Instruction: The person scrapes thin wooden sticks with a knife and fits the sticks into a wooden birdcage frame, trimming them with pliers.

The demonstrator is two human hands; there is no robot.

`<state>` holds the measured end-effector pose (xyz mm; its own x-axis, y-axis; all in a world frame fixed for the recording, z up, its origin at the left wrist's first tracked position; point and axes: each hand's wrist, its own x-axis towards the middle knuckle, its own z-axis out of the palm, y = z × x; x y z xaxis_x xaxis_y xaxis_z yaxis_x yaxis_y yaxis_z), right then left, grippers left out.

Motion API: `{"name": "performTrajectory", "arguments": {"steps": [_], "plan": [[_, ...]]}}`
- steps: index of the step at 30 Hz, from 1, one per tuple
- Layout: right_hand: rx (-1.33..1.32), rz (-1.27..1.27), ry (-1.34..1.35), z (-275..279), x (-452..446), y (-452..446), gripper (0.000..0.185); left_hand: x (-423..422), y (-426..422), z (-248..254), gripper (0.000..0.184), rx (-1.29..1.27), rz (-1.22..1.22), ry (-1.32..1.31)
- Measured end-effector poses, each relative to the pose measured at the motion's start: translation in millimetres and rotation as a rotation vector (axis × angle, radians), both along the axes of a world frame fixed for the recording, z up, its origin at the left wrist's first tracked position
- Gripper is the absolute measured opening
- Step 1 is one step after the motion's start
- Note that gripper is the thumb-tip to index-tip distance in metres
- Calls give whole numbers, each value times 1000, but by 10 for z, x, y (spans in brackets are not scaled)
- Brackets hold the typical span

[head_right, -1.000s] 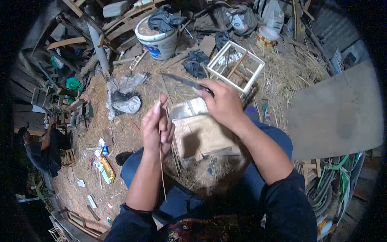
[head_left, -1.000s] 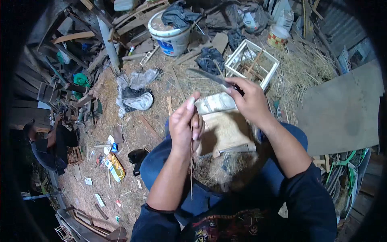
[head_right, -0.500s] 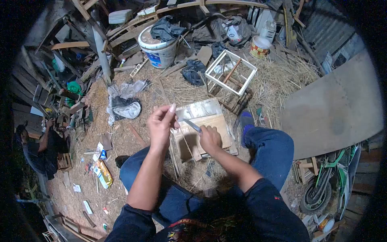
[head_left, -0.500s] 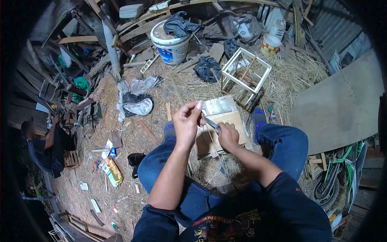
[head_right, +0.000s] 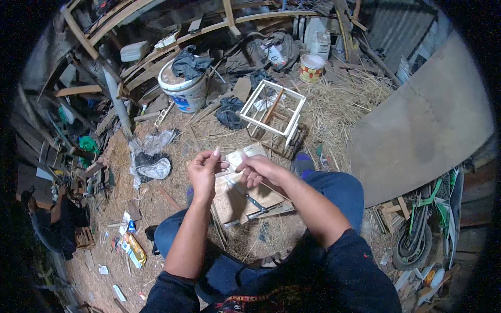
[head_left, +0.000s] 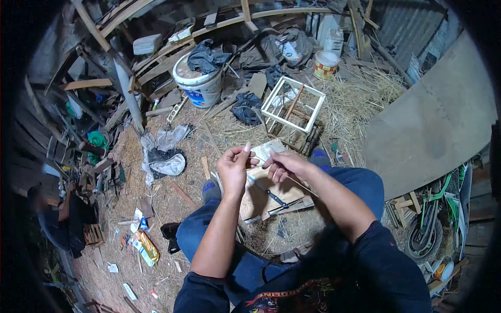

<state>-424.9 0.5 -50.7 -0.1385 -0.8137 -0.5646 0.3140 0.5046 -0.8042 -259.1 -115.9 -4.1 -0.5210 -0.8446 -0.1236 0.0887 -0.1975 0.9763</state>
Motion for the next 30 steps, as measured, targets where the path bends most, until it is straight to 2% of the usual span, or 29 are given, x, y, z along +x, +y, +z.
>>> {"name": "performTrajectory", "arguments": {"steps": [1,2,4,6,9,13,15,16,17,18,19,21,22,24,25,26,30], "plan": [[-76,126,0,120,-70,33,42,-82,1,-20,23,-13,17,8],[-79,115,2,162,-115,63,42,-159,8,-44,23,-16,5,10],[-216,296,277,227,-201,118,34,-335,37,-49,22,5,6,13],[-196,245,324,302,-370,176,31,-499,-3,-164,21,-3,-9,13],[-214,167,561,407,-755,227,35,-777,-71,-218,26,48,7,45],[-83,65,611,486,-1140,284,31,-1284,-231,-304,29,70,37,47],[-105,-197,575,381,-1297,277,28,-1550,-233,-409,30,34,5,11],[-107,-205,572,309,-1392,257,28,-1702,-278,-523,31,0,-23,-11],[-86,-326,625,206,-1481,220,26,-1849,-478,-877,31,-259,-63,-237],[-64,-447,678,100,-1562,182,25,-1965,-447,-888,32,-606,-84,-407],[-88,-511,744,53,-1604,158,26,-2094,-448,-1010,33,-733,-84,-465],[-115,-554,694,14,-1627,124,25,-2310,-529,-1310,38,-1016,-92,-549],[-144,-590,651,89,-1610,111,25,-2360,-468,-1186,38,-1017,-99,-545],[-158,-585,650,194,-1596,118,24,-2461,-370,-978,40,-1127,-457,-1095],[-209,-569,646,219,-1604,118,16,-2515,-361,-1069,41,-1191,-463,-1191],[-259,-553,640,243,-1608,119,9,-2556,-365,-1100,41,-1193,-473,-1191],[-317,-604,593,424,-1600,134,10,-2656,-451,-1194,32,-1246,-441,-1155]]}}
